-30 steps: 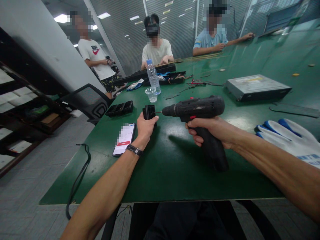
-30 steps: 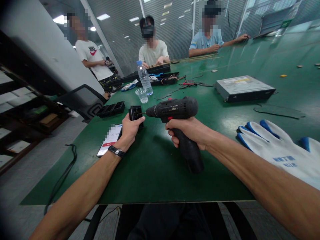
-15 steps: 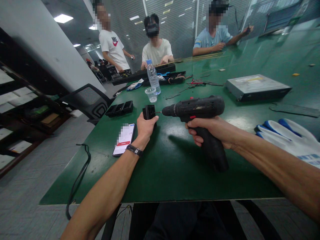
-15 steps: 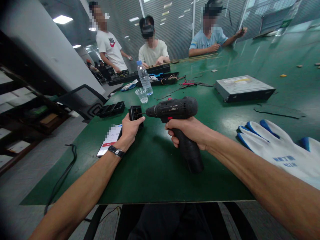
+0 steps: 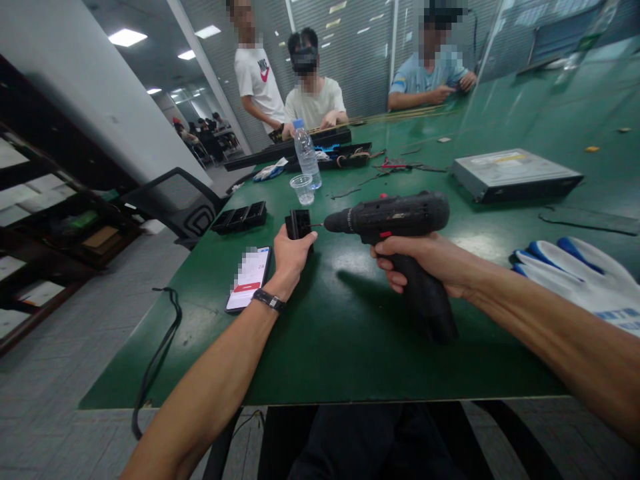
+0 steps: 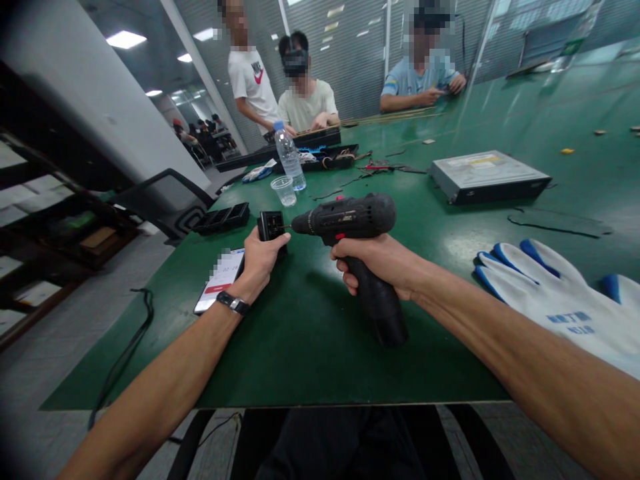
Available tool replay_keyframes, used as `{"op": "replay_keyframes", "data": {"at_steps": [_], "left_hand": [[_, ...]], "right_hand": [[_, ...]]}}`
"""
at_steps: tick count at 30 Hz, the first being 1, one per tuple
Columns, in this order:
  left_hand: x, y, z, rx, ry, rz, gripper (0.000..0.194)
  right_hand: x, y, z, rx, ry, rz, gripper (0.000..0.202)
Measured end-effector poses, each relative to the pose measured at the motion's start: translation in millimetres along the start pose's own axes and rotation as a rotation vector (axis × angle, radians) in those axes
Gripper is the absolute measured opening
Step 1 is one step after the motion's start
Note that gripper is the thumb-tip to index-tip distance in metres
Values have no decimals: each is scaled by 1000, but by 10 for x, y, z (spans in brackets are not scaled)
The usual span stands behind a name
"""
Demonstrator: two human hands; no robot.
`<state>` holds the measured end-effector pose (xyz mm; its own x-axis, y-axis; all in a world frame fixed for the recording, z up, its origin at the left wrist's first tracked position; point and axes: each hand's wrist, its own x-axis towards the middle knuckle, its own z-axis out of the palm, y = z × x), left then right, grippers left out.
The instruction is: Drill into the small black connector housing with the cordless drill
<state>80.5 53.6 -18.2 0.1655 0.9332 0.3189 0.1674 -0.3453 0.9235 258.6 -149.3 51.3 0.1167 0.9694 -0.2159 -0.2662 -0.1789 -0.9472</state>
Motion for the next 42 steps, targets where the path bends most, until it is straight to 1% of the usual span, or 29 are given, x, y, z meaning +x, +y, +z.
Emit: {"op": "replay_keyframes", "data": {"at_steps": [11,15,22,28,36,42], "left_hand": [[-1,1,-2,-9,-4,-9,38],[-5,17,0,14,7,-16,36],[6,-5,8,6,10,-12,38],[20,-45,1,6,6,-3,38],[-1,-1,0,-5,-3,-10,38],[9,-13,-3,-5,-2,-8,39]], "right_hand": [[5,3,-12,-2,5,0,24],[-3,1,-3,0,6,4,23],[-2,-5,2,2,0,6,27],[2,12,-18,1,3,4,23],[5,0,1,-6,6,2,25],[7,9,-11,-3,4,5,22]]}}
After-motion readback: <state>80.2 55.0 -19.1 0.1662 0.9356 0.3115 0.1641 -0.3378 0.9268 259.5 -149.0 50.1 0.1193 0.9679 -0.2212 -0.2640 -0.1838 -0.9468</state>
